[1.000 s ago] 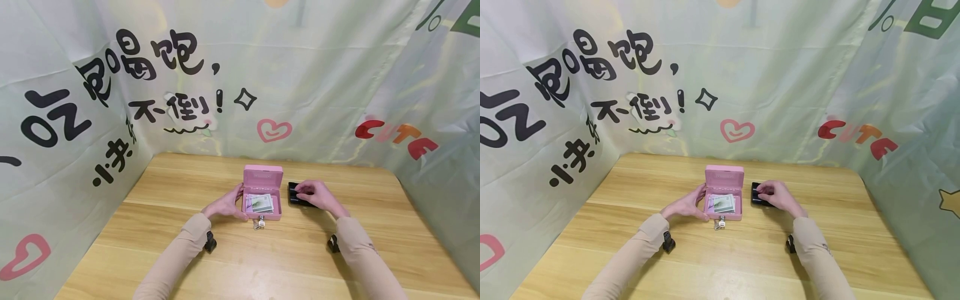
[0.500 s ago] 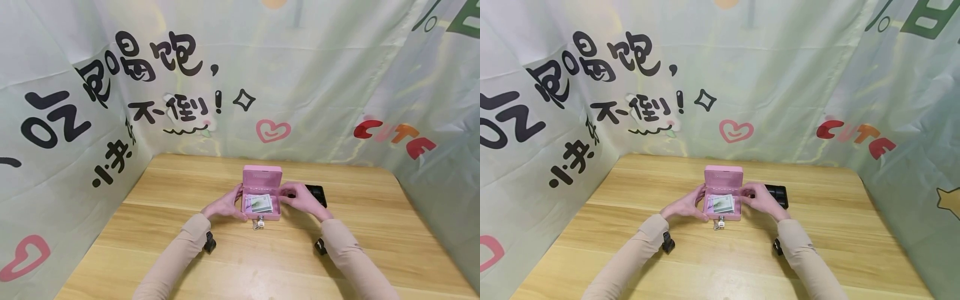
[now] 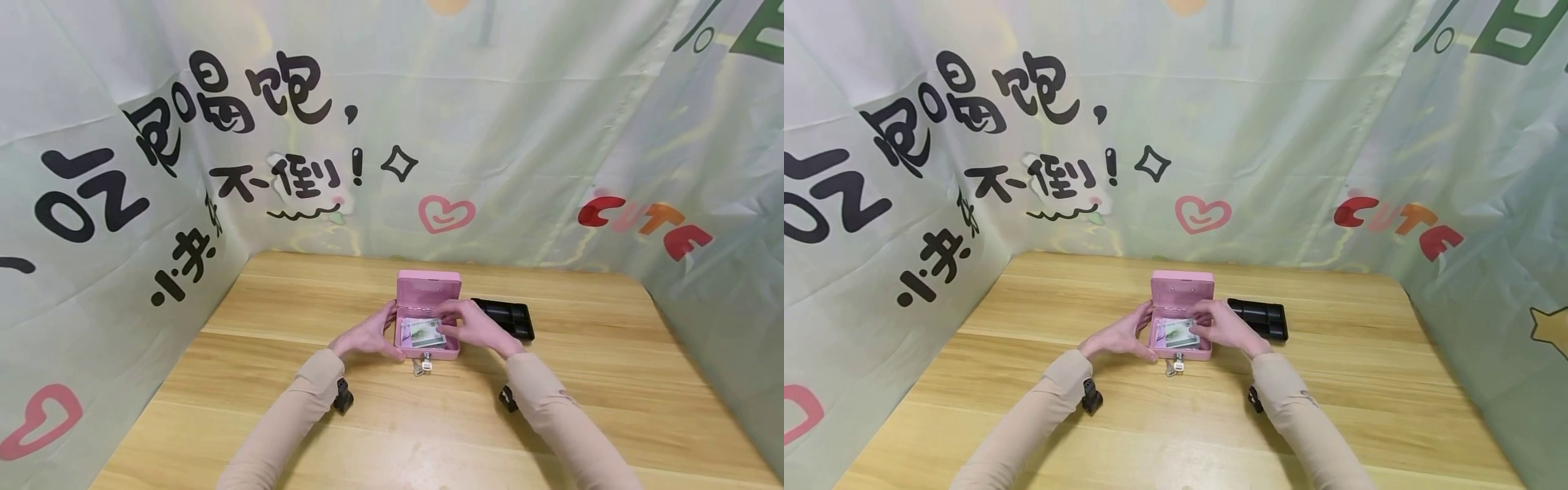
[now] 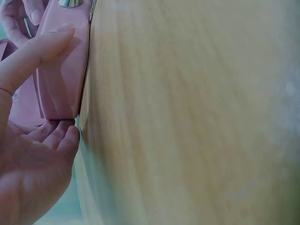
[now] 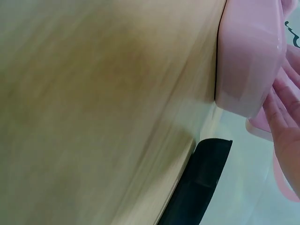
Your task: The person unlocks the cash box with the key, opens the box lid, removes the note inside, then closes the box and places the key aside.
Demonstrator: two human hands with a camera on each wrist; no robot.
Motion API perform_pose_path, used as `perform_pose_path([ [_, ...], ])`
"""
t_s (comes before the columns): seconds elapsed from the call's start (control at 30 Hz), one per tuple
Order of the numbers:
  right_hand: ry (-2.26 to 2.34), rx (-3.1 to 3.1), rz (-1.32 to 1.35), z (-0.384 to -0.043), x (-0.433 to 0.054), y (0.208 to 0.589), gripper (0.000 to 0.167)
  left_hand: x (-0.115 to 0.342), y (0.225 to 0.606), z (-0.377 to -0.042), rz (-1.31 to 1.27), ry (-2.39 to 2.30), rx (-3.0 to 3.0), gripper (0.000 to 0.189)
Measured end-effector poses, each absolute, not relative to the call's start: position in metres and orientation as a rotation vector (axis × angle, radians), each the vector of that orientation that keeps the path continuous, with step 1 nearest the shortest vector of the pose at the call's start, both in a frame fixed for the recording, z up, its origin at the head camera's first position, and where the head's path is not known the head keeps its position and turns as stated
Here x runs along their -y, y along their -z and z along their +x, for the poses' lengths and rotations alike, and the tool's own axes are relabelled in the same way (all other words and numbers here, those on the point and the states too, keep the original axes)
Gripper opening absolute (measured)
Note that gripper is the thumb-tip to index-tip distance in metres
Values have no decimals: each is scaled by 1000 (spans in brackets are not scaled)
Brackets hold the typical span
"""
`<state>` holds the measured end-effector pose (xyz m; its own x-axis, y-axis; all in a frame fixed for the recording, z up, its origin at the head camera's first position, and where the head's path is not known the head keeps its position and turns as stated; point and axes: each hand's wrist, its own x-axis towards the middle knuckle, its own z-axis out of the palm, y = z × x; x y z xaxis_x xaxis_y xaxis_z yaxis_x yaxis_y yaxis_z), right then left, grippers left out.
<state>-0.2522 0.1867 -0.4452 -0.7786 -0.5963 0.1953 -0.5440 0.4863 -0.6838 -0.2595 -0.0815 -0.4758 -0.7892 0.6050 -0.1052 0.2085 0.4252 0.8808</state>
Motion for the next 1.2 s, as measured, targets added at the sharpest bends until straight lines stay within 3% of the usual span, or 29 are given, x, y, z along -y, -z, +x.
perform_pose_path([
  [0.53,1013,-2684,-1024,-256,-174,446,26,82,475,-259,710,-1317,-2275,125],
  [1.2,1256,-2703,-854,-259,-163,451,22,81,476,-259,682,-1303,-2294,126],
])
